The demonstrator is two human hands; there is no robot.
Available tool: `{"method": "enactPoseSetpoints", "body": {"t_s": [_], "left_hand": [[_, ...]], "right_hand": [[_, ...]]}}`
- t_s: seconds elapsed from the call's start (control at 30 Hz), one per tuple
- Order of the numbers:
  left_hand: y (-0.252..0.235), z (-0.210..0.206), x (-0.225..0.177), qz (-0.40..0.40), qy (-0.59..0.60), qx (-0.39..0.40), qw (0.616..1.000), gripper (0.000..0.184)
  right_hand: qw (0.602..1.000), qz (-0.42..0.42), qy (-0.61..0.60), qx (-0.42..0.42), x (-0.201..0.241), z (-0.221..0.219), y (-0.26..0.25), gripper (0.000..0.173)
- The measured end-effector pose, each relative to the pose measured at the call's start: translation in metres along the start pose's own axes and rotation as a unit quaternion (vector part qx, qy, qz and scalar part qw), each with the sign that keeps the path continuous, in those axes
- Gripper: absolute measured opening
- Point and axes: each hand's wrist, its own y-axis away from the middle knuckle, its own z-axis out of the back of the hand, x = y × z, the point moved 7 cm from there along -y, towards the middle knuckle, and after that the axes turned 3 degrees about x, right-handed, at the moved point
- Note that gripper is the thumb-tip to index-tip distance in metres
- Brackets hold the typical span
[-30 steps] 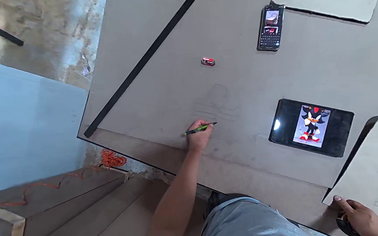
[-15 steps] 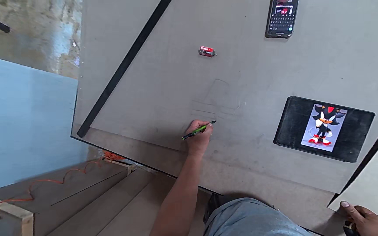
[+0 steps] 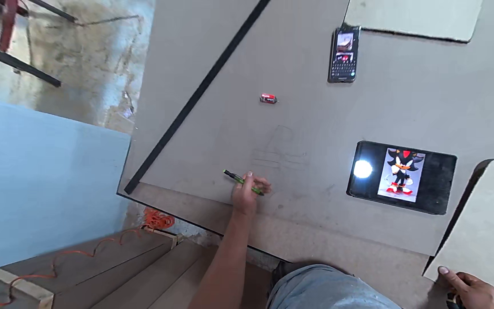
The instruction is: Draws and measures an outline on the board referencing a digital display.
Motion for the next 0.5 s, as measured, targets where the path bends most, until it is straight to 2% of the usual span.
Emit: {"method": "enactPoseSetpoints", "body": {"t_s": [0.07,0.13,0.17,0.33,0.5], "left_hand": [[0.023,0.0,-0.005,0.027,-0.023,-0.017,0.999,0.041],[0.046,-0.003,-0.005,0.038,-0.026,0.005,0.999,0.032],[0.057,-0.007,-0.006,0.035,-0.025,0.024,0.999,0.032],[0.116,-0.041,-0.027,-0.001,0.032,0.083,0.996,0.055],[0.164,-0.079,-0.067,-0.031,0.09,0.132,0.987,0.08]], "right_hand": [[1.0,0.009,-0.001,0.0,0.001,0.0,0.001,0.069],[1.0,0.019,-0.001,-0.005,0.002,-0.001,0.0,0.069],[1.0,0.024,0.0,-0.008,0.002,-0.001,0.0,0.069],[0.999,0.042,-0.002,-0.03,0.007,-0.001,-0.002,0.068],[0.999,0.039,-0.01,-0.036,0.012,0.0,0.002,0.064]]}}
